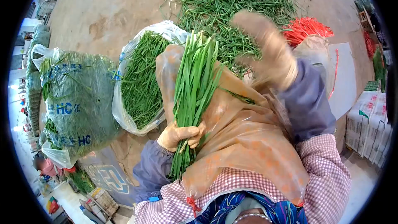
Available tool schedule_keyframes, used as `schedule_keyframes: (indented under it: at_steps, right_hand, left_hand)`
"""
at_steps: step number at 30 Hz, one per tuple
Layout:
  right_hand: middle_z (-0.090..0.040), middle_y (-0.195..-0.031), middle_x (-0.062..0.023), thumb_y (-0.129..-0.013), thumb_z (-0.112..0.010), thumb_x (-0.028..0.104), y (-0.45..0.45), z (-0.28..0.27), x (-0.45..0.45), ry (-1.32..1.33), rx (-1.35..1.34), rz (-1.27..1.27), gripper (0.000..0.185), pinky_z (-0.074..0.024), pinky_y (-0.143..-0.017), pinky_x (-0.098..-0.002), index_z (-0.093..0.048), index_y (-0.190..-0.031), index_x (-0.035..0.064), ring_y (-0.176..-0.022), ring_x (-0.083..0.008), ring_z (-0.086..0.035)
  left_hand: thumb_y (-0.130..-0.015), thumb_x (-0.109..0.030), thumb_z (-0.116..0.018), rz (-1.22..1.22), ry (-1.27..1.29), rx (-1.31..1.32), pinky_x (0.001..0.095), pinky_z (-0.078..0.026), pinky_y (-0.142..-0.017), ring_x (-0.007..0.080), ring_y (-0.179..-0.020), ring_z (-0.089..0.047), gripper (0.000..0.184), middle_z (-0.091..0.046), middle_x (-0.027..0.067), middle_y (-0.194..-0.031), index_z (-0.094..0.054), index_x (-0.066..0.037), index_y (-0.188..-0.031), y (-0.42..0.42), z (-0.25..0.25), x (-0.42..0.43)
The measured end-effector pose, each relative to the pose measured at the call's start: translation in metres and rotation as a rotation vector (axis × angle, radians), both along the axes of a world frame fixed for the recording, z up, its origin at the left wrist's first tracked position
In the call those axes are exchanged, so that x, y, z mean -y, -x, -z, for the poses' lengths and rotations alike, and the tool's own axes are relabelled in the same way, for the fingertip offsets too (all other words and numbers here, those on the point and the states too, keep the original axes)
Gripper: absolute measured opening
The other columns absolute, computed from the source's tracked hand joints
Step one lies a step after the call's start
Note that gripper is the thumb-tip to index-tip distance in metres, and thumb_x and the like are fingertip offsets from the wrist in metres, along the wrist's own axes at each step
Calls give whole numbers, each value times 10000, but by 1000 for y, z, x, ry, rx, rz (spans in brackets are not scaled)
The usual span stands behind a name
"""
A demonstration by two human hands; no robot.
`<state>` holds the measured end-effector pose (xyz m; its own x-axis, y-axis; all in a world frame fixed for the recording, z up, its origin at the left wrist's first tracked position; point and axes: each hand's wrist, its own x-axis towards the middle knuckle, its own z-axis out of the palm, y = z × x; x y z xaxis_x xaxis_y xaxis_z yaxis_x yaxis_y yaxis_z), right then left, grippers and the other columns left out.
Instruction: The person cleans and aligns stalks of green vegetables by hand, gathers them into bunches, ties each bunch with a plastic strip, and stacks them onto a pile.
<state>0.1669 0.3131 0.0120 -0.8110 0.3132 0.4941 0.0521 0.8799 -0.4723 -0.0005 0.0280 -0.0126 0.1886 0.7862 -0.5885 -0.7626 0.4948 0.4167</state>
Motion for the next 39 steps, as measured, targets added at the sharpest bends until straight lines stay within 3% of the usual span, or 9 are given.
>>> schedule_keyframes:
  at_steps: [4,9,14,19,26,28,30,35,39]
  right_hand:
    - [-501,-1386,-106,-785,-659,231,32,14,81,-174,33,-370,502,-193,-1150,-558,-575,-1278,185,-1315,-290,-464]
    - [-613,-1085,-78,-776,-688,215,48,16,60,123,-72,-661,290,-439,-979,-503,-590,-1027,111,-1074,-313,-595]
    - [-561,-696,38,-972,-599,184,35,15,21,1059,-513,8,134,-375,-475,-221,-651,-997,63,-572,-43,-478]
    - [-643,-783,-39,-933,-653,210,11,25,-68,483,-256,606,195,-495,-619,-265,-660,-1022,37,-683,-102,-577]
    - [-605,-1195,-178,-828,-747,411,28,0,11,405,288,49,697,-532,-847,-316,-472,-1361,57,-1012,-213,-622]
    - [-630,-1162,-163,-877,-701,354,37,20,12,1214,435,-125,628,-555,-748,-314,-457,-1365,41,-944,-220,-648]
    - [-686,-1020,-106,-895,-687,299,43,41,17,1170,450,-55,480,-546,-744,-302,-551,-1266,27,-891,-199,-659]
    - [-641,-735,-9,-939,-644,249,45,108,-33,921,-406,180,200,-485,-613,-270,-670,-922,51,-666,-114,-571]
    - [-613,-710,-9,-939,-640,278,18,83,-58,1361,-300,339,197,-373,-406,-180,-657,-949,82,-551,-74,-529]
  left_hand:
    - [-798,-120,-741,-25,107,-77,269,-433,-512,135,-542,-506,330,-591,85,-792,-584,12,-1058,-5,-14,-6]
    - [-729,-123,-781,5,87,-91,304,-411,-512,158,-556,-493,498,-584,87,-798,-532,-23,-1148,1,-11,1]
    - [-705,-122,-774,154,109,-232,301,-461,-525,179,-565,-552,442,-600,99,-790,-559,6,-1069,7,-14,4]
    - [-723,-38,-761,155,162,-223,281,-460,-499,158,-553,-556,433,-612,87,-817,-568,2,-1108,9,-15,12]
    - [-707,-25,-746,169,167,-282,263,-393,-449,132,-502,-496,498,-596,75,-772,-544,5,-1161,4,-13,8]
    - [-691,-11,-738,170,199,-293,266,-375,-434,131,-479,-478,517,-593,77,-744,-540,12,-1168,2,-14,8]
    - [-693,-25,-742,174,224,-315,264,-358,-433,125,-480,-468,482,-591,70,-731,-557,13,-1136,4,-21,3]
    - [-697,-46,-731,223,178,-300,264,-349,-430,126,-479,-463,463,-587,78,-719,-559,24,-1121,11,-10,7]
    - [-695,-66,-712,203,192,-244,262,-340,-423,129,-472,-450,483,-587,103,-743,-550,29,-1141,12,-12,8]
